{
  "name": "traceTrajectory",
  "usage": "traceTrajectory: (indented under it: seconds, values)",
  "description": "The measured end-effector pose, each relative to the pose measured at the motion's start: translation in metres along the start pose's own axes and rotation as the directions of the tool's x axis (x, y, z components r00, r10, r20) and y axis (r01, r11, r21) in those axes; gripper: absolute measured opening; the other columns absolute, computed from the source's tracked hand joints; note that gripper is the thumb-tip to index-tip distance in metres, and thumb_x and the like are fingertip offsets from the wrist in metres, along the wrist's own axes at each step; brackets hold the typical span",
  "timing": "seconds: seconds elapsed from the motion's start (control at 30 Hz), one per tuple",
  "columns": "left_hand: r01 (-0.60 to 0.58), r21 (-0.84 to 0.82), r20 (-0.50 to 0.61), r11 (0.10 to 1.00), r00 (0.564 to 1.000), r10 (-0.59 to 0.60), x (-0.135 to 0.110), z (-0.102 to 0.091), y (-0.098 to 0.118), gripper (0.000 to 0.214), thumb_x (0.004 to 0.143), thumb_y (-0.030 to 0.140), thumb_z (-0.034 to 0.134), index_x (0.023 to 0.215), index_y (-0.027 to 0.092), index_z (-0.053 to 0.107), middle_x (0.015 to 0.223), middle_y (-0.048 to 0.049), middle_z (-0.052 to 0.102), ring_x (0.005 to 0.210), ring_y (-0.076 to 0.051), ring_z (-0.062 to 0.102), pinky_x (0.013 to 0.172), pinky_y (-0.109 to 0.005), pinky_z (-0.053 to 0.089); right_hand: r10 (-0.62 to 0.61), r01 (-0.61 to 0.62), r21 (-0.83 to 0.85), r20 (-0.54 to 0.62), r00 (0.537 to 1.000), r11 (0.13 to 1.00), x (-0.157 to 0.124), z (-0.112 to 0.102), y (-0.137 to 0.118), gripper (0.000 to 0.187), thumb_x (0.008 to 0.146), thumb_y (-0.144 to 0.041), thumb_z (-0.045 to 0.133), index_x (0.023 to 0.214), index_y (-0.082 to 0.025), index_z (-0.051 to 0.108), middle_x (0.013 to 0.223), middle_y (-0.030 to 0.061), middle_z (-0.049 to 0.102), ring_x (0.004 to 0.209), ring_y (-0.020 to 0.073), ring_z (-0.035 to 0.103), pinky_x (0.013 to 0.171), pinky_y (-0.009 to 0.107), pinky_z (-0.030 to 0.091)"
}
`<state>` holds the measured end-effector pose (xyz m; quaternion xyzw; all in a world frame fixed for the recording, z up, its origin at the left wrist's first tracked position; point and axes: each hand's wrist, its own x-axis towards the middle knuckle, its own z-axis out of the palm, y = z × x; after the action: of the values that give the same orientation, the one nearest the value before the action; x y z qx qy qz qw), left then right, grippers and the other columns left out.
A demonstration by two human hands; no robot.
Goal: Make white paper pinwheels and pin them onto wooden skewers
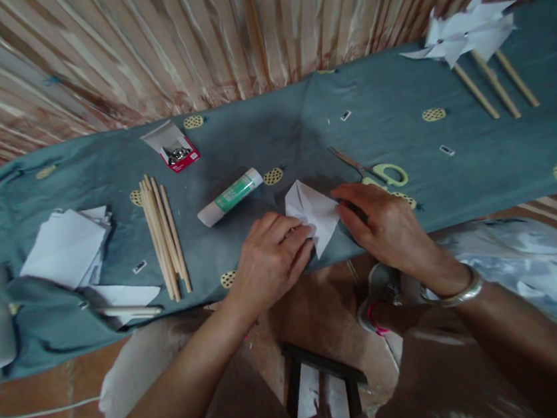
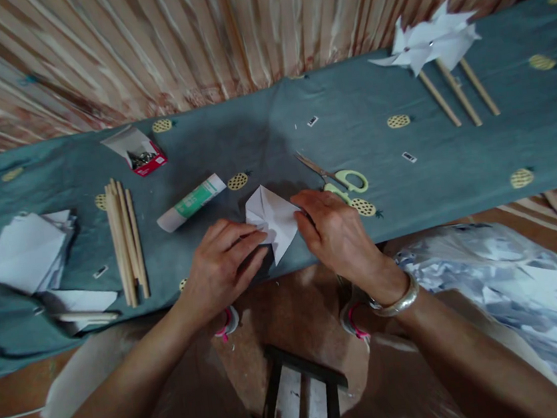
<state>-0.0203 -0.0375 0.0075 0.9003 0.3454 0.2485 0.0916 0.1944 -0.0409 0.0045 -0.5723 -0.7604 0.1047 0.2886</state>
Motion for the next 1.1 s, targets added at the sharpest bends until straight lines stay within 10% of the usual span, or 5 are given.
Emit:
traceTrajectory:
  seconds: [0.37,1.1]
  values:
    - [-0.070,0.079,0.096,0.994,0.993,0.062,0.002,0.004,0.014,0.015,0.092,0.028,0.060,0.097,0.015,0.066,0.094,-0.0061,0.069,0.088,-0.022,0.057,0.074,-0.037,0.040,-0.002,0.002,-0.001,0.031,1.000,1.000,-0.010,-0.007,-0.009,0.022,0.090,-0.016,0.048,0.101,-0.018,0.067,0.097,0.0086,0.075,0.088,0.0223,0.072,0.078,0.034,0.056]
    - [-0.098,0.116,-0.024,0.988,0.994,0.102,-0.014,-0.002,-0.001,0.011,0.094,0.014,0.054,0.095,0.014,0.065,0.088,-0.0054,0.070,0.081,-0.018,0.059,0.071,-0.031,0.043,-0.167,0.138,0.167,0.177,0.970,0.976,-0.020,-0.014,-0.002,0.022,0.086,-0.022,0.063,0.108,-0.019,0.064,0.126,0.0130,0.065,0.116,0.0276,0.061,0.099,0.050,0.051]
